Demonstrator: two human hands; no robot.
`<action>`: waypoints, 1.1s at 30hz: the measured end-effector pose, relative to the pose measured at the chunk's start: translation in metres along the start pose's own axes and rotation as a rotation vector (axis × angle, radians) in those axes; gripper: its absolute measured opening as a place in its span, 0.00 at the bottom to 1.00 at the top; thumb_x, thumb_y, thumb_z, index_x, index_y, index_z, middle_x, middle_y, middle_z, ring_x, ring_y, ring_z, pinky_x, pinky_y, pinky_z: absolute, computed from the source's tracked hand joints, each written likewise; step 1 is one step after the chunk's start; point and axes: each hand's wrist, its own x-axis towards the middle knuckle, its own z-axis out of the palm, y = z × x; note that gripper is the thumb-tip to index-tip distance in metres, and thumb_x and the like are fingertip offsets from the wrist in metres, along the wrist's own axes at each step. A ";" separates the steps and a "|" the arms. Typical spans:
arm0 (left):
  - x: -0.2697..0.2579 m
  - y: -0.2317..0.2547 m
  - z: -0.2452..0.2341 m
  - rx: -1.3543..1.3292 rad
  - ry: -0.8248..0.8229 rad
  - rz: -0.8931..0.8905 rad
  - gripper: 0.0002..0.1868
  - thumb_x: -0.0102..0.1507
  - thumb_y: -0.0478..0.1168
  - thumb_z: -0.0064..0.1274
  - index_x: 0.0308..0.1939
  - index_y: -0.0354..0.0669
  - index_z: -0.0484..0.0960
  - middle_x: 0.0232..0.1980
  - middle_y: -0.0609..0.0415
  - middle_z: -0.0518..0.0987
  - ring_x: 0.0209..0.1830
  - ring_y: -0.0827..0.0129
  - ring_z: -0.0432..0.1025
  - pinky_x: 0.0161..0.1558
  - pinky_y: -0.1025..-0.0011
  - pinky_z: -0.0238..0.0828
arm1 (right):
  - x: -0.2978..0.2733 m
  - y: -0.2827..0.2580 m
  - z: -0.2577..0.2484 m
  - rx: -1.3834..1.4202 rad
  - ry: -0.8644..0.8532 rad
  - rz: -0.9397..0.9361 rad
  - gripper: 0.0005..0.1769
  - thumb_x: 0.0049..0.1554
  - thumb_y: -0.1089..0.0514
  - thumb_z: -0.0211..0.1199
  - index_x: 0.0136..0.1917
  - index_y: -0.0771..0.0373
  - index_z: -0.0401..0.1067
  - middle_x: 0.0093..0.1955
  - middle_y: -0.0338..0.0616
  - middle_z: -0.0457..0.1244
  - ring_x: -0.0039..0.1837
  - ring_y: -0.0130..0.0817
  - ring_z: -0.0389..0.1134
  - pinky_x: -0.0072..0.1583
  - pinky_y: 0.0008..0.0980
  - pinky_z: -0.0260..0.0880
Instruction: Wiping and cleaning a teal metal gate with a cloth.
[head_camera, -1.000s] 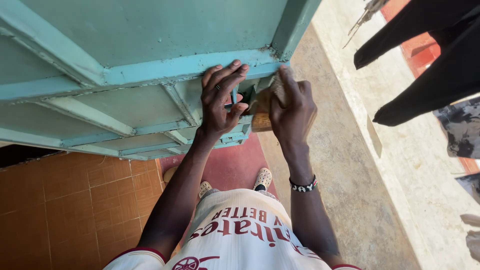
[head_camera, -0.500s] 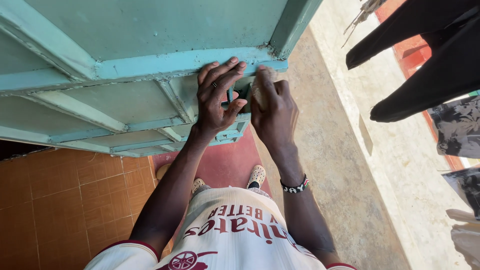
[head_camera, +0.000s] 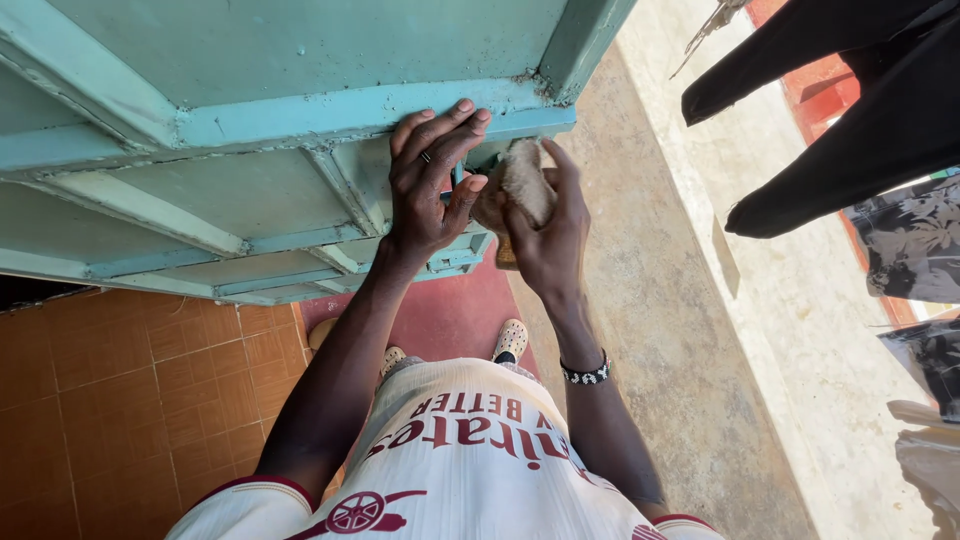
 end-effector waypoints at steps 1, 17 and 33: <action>0.000 -0.001 0.000 0.000 0.001 -0.005 0.23 0.76 0.54 0.43 0.58 0.37 0.79 0.65 0.51 0.81 0.71 0.61 0.71 0.72 0.54 0.57 | 0.001 0.008 -0.001 -0.002 -0.004 0.002 0.36 0.57 0.64 0.68 0.75 0.63 0.59 0.53 0.46 0.66 0.56 0.35 0.74 0.55 0.36 0.77; 0.003 0.003 0.001 0.010 0.004 -0.018 0.24 0.76 0.55 0.43 0.57 0.37 0.79 0.64 0.50 0.82 0.70 0.59 0.71 0.73 0.53 0.56 | 0.024 0.057 -0.010 1.454 -0.120 0.730 0.23 0.60 0.56 0.56 0.65 0.72 0.68 0.61 0.54 0.68 0.61 0.44 0.72 0.67 0.44 0.72; 0.000 0.004 0.005 0.010 0.039 -0.031 0.20 0.75 0.52 0.46 0.58 0.39 0.78 0.63 0.52 0.82 0.70 0.62 0.71 0.73 0.54 0.57 | 0.029 0.090 -0.009 1.562 -0.144 0.634 0.23 0.69 0.53 0.46 0.68 0.72 0.67 0.66 0.57 0.66 0.67 0.48 0.69 0.72 0.47 0.68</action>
